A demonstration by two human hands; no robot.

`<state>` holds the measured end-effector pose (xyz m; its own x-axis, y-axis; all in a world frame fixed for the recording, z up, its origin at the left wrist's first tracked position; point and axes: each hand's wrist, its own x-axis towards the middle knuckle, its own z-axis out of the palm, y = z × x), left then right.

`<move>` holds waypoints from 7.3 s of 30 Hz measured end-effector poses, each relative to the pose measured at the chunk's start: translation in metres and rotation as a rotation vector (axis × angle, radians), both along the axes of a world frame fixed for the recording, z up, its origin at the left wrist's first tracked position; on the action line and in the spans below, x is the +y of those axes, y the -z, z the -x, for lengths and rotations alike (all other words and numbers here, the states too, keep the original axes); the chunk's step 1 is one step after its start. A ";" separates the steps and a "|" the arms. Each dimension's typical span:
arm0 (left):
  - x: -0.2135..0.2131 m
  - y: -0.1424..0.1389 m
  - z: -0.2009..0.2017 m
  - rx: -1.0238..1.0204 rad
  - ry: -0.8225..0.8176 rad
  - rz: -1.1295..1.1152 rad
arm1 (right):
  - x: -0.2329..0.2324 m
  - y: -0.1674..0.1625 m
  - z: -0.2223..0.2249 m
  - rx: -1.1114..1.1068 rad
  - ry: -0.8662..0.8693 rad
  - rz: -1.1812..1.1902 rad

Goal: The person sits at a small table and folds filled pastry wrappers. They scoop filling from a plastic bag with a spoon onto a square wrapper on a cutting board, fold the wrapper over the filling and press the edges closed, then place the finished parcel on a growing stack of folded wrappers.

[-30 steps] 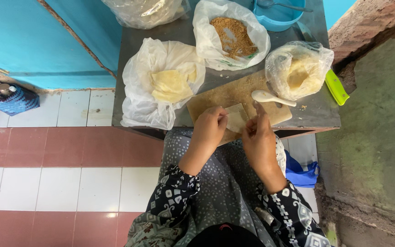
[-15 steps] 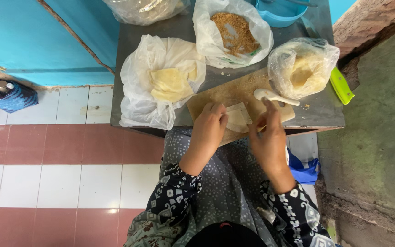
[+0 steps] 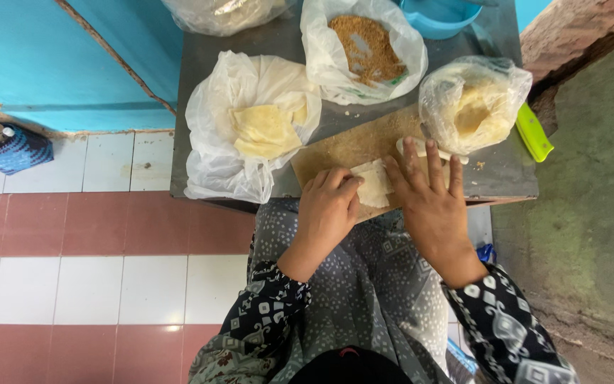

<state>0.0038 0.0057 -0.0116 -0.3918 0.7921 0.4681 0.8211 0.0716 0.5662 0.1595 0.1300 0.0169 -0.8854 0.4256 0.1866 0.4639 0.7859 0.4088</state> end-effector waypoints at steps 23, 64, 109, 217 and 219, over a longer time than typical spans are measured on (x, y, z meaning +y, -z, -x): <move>0.027 0.016 0.033 -0.423 0.030 0.119 | 0.056 0.009 -0.004 0.624 -0.011 0.385; 0.016 -0.003 0.009 -0.486 -0.079 0.058 | 0.161 -0.007 0.194 0.257 -0.117 0.288; 0.012 -0.002 0.016 -0.509 -0.053 0.054 | -0.009 -0.126 0.049 -0.414 -0.615 0.220; 0.035 -0.011 0.089 0.245 0.628 -0.032 | -0.038 0.037 0.044 1.065 0.258 0.917; 0.033 -0.007 0.087 0.208 0.621 0.001 | -0.038 0.037 0.045 1.058 0.317 0.931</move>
<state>-0.0833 0.0384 -0.0045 0.2373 0.8422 0.4841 0.8022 -0.4509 0.3913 0.1143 0.0923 -0.0198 -0.3575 0.9042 0.2336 0.4216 0.3794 -0.8236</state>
